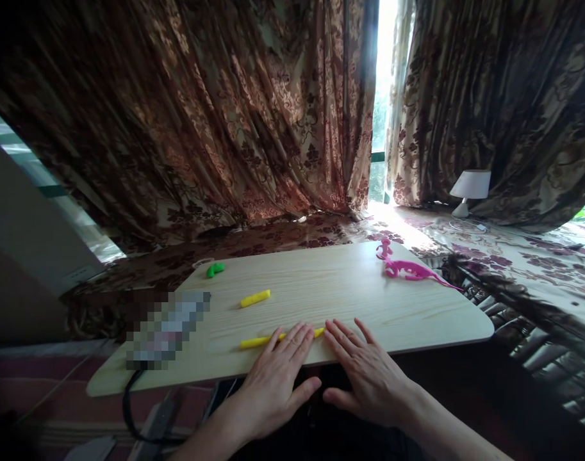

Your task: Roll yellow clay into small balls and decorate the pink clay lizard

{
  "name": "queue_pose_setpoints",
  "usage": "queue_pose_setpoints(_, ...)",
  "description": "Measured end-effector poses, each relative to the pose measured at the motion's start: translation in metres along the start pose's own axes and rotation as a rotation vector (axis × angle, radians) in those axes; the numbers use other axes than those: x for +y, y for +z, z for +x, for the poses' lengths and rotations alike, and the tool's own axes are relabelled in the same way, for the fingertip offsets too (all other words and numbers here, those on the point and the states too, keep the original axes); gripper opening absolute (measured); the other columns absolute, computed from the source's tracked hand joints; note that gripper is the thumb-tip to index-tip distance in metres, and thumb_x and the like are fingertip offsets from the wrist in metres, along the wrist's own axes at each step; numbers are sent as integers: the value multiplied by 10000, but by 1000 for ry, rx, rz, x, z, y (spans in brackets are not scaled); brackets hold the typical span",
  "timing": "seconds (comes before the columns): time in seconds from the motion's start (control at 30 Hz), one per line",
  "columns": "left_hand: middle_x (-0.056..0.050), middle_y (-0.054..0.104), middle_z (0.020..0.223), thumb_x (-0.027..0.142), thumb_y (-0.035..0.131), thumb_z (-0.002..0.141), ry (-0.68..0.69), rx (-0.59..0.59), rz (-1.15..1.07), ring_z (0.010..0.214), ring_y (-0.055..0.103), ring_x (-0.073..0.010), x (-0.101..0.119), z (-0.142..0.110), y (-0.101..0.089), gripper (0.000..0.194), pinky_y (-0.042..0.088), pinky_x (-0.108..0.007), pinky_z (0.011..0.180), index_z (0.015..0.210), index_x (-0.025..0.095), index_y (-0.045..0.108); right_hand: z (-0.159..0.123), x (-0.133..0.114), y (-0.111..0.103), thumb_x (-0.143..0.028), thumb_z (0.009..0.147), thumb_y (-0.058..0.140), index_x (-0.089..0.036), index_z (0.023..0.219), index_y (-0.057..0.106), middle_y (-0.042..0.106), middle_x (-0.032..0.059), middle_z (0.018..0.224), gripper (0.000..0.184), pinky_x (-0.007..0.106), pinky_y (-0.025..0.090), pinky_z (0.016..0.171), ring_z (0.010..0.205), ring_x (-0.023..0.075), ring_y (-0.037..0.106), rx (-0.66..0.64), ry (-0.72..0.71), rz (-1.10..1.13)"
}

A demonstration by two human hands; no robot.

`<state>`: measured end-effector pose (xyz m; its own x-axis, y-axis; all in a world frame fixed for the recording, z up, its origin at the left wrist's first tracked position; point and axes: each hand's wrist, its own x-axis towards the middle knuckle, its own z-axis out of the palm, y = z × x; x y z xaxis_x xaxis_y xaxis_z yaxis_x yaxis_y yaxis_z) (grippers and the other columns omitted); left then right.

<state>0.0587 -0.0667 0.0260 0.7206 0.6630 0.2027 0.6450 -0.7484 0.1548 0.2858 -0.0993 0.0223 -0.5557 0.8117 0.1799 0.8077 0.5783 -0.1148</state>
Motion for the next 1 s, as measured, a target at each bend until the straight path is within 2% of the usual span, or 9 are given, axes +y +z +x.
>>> queue_pose_setpoints(0.13,-72,271,1470,581,187,881,-60,-4,0,1361,175,-208,-16,32,2,650,123,-475,1109,1400,194,247,27,13,-3,-648,817,358,-127,1428,177,249,148,1453,823,503,86,1090,1345,259,193,5,64,-13)
queue_pose_setpoints(0.23,-98,301,1454,569,165,888,-96,26,7,1355,197,-229,-26,50,2,653,143,-497,1097,1386,166,286,38,21,-3,-690,777,377,-111,1421,203,260,164,1446,883,508,136,1081,1336,273,218,-2,83,-23)
queue_pose_setpoints(0.3,-86,293,1459,565,173,889,-90,33,4,1358,188,-221,-25,46,2,641,136,-490,1102,1392,181,275,33,20,-1,-687,776,385,-125,1429,171,235,150,1457,888,510,123,1084,1343,271,194,2,70,-32)
queue_pose_setpoints(0.47,-22,212,1491,557,213,891,-14,0,-32,1369,140,-169,-2,4,-1,615,95,-448,1123,1422,254,147,-4,1,0,-611,828,385,-173,1441,74,124,92,1487,815,491,30,1099,1362,252,111,-3,6,-39)
queue_pose_setpoints(0.53,-22,188,1497,557,214,891,-9,-17,-38,1371,130,-171,3,-4,-3,620,91,-453,1121,1425,254,126,-11,-3,-3,-581,855,363,-190,1441,77,118,74,1488,760,488,18,1100,1364,246,103,-8,-6,-37)
queue_pose_setpoints(0.63,-29,230,1485,564,202,889,-28,-28,-34,1368,148,-180,-1,7,-3,614,91,-466,1116,1415,247,187,-4,1,-4,-580,860,353,-176,1439,106,171,98,1477,748,496,46,1097,1358,245,140,0,21,-42)
queue_pose_setpoints(0.83,-105,322,1444,572,154,885,-115,10,-5,1345,227,-238,-26,57,0,658,145,-513,1089,1376,164,313,36,27,-3,-617,844,340,-110,1413,229,279,168,1435,770,519,142,1075,1331,271,231,13,123,-61)
queue_pose_setpoints(0.9,-108,314,1447,578,159,881,-127,16,-4,1348,220,-235,-26,57,2,669,139,-508,1093,1378,156,307,36,29,-2,-606,850,341,-129,1416,225,273,156,1440,750,520,142,1075,1331,268,234,20,118,-57)
queue_pose_setpoints(1.0,-72,271,1469,579,179,881,-108,14,-15,1363,169,-199,-15,36,3,656,100,-470,1114,1397,184,261,16,21,1,-581,856,365,-169,1433,152,233,121,1459,740,506,102,1089,1342,253,203,24,72,-47)
